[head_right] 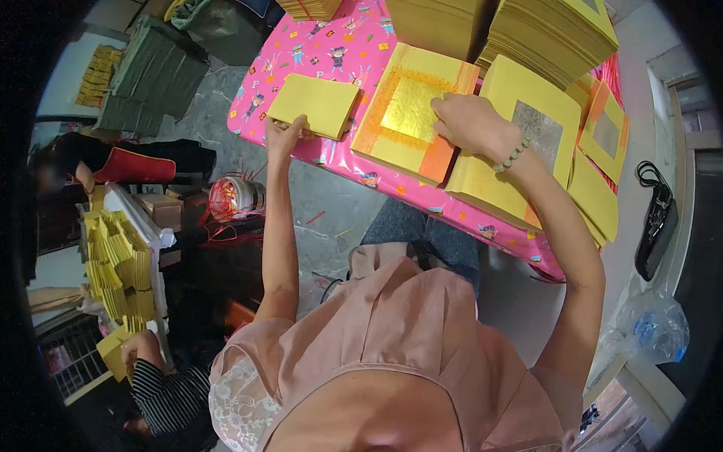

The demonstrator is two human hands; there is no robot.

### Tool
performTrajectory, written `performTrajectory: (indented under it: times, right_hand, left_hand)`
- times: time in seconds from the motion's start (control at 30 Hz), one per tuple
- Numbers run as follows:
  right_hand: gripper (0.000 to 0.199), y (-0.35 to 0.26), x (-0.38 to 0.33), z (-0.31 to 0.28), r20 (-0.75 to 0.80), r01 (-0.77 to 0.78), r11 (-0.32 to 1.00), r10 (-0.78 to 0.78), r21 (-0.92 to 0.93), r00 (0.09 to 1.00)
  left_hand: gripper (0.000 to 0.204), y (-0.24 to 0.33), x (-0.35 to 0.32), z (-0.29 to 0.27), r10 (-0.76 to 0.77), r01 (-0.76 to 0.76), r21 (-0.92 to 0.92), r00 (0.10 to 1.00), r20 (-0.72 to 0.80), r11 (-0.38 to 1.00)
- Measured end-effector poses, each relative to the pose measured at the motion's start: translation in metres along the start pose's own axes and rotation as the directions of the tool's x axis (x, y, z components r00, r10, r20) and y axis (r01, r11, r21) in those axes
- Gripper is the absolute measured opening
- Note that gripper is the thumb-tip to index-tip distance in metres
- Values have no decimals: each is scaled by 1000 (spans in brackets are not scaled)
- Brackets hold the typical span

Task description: Sorting and stacking yellow and gold joss paper sheets.

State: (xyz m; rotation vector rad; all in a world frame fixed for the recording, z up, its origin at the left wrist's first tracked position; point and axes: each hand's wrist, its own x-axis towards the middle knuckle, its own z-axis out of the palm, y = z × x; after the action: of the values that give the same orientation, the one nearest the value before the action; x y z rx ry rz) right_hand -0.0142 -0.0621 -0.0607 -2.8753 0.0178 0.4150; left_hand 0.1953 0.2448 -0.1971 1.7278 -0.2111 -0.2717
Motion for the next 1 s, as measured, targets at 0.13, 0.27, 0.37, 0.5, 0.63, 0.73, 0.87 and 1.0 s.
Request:
performTrajectory:
  times: [0.13, 0.27, 0.37, 0.5, 0.63, 0.73, 0.87, 1.0]
  right_hand:
    - [22, -1, -3, 4, -48, 67, 998, -67, -17, 997]
    - [30, -19, 0, 1, 79, 97, 995, -99, 30, 992]
    - [37, -34, 2, 6, 246, 102, 994, -111, 47, 963]
    - [41, -36, 2, 28, 212, 168, 985, -157, -33, 965]
    - [40, -34, 4, 37, 192, 175, 981, -156, -86, 969]
    - [36, -36, 6, 36, 207, 179, 978, -154, -109, 966]
    - [31, -35, 6, 26, 253, 157, 986, -138, -55, 957]
    - [22, -31, 6, 14, 257, 155, 988, -156, 23, 954]
  left_hand:
    - [81, 8, -11, 12, 53, 39, 455, 981, -187, 890]
    - [95, 8, -21, 14, 431, -109, 782, 876, -217, 614]
    - [84, 0, -17, 11, 418, -181, 816, 905, -81, 549]
    - [64, -20, -17, 13, 344, -217, 866, 937, 56, 450]
    - [62, -25, -22, 20, 344, -222, 847, 938, 49, 484]
    - [65, -23, -22, 19, 344, -211, 856, 938, 42, 472]
    - [66, -17, -20, 16, 308, -200, 856, 950, 51, 476]
    - [62, -1, -22, 16, 484, -267, 851, 875, 17, 453]
